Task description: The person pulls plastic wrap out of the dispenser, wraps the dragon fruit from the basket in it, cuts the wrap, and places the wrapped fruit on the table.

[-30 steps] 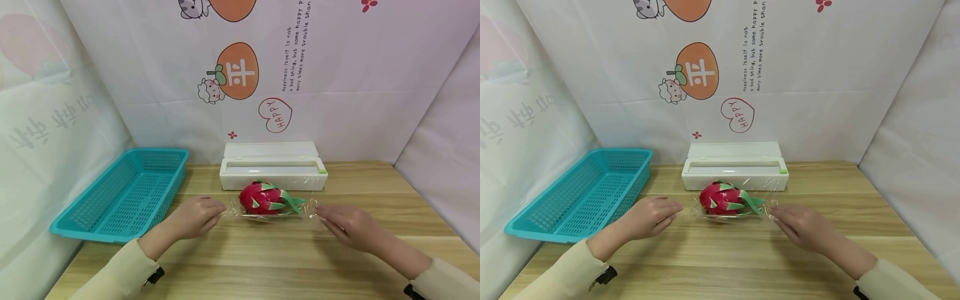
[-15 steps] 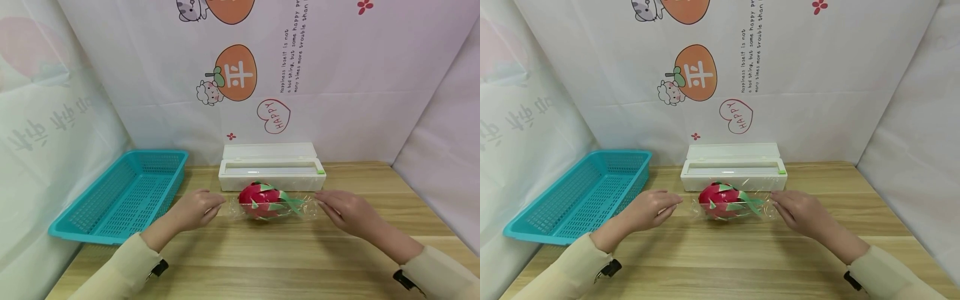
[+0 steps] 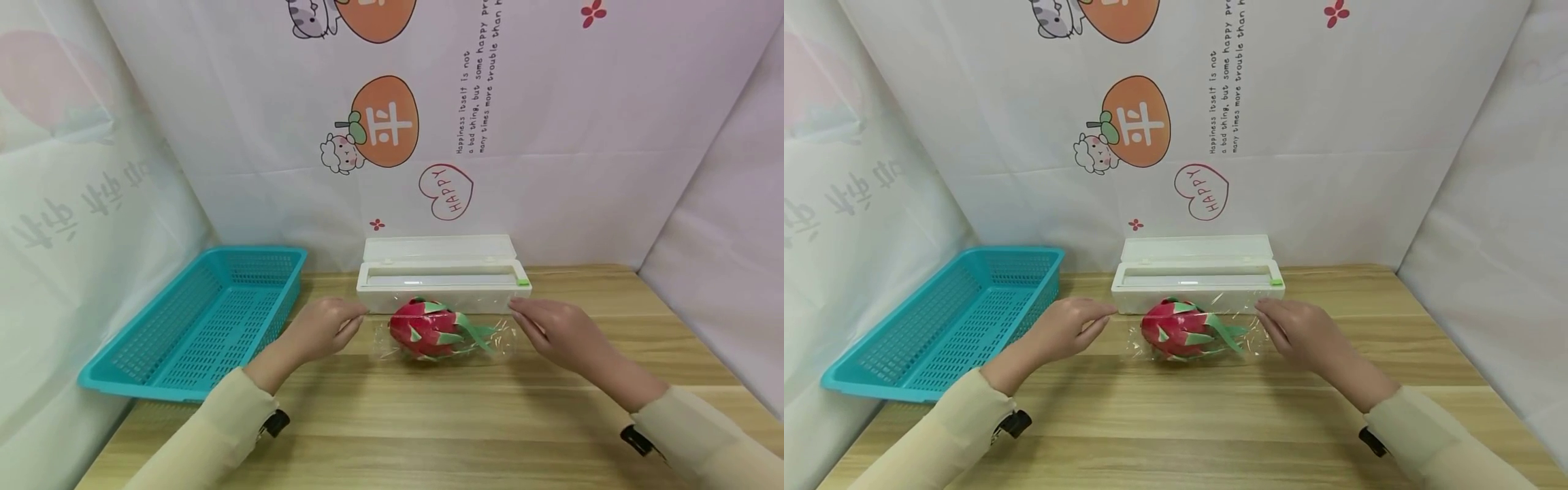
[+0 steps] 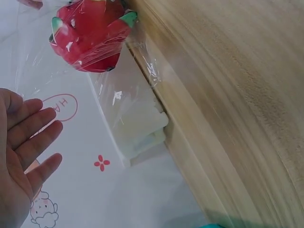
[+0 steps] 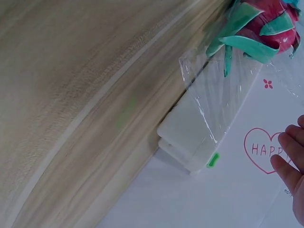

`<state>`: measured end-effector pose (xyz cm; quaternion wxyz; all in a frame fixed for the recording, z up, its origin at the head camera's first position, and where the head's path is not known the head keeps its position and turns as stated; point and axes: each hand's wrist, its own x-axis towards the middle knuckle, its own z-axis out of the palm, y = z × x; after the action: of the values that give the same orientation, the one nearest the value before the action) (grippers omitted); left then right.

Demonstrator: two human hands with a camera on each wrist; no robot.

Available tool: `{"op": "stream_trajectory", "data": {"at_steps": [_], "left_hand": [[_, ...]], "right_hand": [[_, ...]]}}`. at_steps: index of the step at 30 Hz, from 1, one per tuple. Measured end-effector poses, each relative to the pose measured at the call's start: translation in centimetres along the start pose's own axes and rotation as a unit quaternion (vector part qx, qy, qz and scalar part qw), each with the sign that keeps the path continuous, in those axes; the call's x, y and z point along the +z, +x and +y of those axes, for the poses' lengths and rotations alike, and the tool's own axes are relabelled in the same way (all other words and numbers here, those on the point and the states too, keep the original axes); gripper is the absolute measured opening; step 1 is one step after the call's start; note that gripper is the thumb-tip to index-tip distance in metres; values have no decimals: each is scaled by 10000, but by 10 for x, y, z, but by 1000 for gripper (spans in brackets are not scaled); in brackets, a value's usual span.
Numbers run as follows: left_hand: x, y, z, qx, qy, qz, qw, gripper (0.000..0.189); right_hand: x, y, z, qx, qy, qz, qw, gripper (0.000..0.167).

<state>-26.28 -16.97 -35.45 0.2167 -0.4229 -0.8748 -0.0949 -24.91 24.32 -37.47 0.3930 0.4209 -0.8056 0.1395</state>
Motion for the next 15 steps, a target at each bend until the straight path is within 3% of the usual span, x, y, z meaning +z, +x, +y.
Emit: {"op": "stream_trajectory", "data": {"at_steps": [5, 15], "left_hand": [[4, 5, -2, -211, 41, 30, 9998, 19], [12, 14, -6, -830, 30, -119, 9965, 21]], "right_hand": [[5, 1, 3, 147, -62, 69, 9998, 43], [16, 4, 9, 547, -133, -252, 9981, 16]]}}
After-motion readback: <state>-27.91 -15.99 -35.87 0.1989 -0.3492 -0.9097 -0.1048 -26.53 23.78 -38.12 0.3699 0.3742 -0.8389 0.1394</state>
